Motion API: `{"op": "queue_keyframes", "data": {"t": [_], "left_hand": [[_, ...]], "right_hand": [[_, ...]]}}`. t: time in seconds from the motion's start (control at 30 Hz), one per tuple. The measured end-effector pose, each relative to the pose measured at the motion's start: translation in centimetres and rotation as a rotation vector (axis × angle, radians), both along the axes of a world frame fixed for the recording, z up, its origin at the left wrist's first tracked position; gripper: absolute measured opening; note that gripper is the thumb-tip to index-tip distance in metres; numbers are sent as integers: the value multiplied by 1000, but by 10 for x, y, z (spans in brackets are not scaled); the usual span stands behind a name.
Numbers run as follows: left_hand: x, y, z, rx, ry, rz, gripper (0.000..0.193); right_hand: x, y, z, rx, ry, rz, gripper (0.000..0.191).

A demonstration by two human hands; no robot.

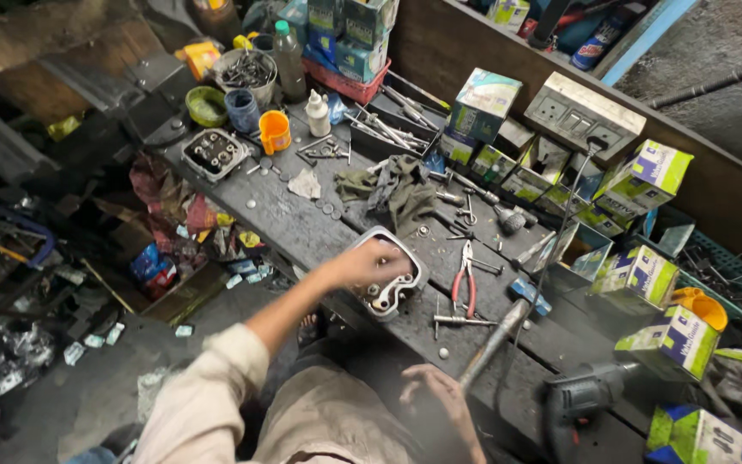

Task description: The person assembles small metal components into a cylinder head on a cluttered workbench. They repeatedly pick up valve-like parts, wipe them with a rag, insert them into the head, and use a hammer and punch to seat them. The person also retrieves parts from boxes and uses pliers to adjust components.

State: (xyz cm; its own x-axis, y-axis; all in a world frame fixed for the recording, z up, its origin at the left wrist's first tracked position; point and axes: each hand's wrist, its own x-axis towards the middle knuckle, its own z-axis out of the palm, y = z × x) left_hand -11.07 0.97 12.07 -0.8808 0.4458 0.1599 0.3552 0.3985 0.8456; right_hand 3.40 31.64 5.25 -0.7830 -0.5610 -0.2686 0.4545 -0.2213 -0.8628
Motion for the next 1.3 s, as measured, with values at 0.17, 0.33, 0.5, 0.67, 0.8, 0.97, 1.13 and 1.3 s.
{"op": "queue_keyframes", "data": {"t": [0.17, 0.33, 0.5, 0.67, 0.8, 0.97, 1.13, 1.3], "left_hand": [[-154, -70, 20, 92, 494, 449, 33], [-291, -153, 82, -158, 570, 910, 92], [-368, -195, 93, -321, 646, 931, 77], [-391, -207, 75, -294, 585, 912, 57], [-363, -229, 88, -222, 607, 798, 54], [-290, -289, 120, -102, 443, 736, 59], [-265, -393, 150, -222, 748, 944, 61], [-320, -457, 132, -270, 661, 1013, 56]], "right_hand": [[-36, 13, -49, 375, 153, -48, 32], [-73, -3, -74, 469, -38, -334, 34], [-99, -71, -75, 545, 9, -539, 33], [-105, -146, -75, 515, -214, -461, 32], [-116, -168, -67, 486, 40, -427, 32], [-140, -168, -36, 513, 84, -538, 29], [-160, -187, 12, 417, 173, -973, 24], [-190, -203, 53, 423, 285, -1081, 25]]}}
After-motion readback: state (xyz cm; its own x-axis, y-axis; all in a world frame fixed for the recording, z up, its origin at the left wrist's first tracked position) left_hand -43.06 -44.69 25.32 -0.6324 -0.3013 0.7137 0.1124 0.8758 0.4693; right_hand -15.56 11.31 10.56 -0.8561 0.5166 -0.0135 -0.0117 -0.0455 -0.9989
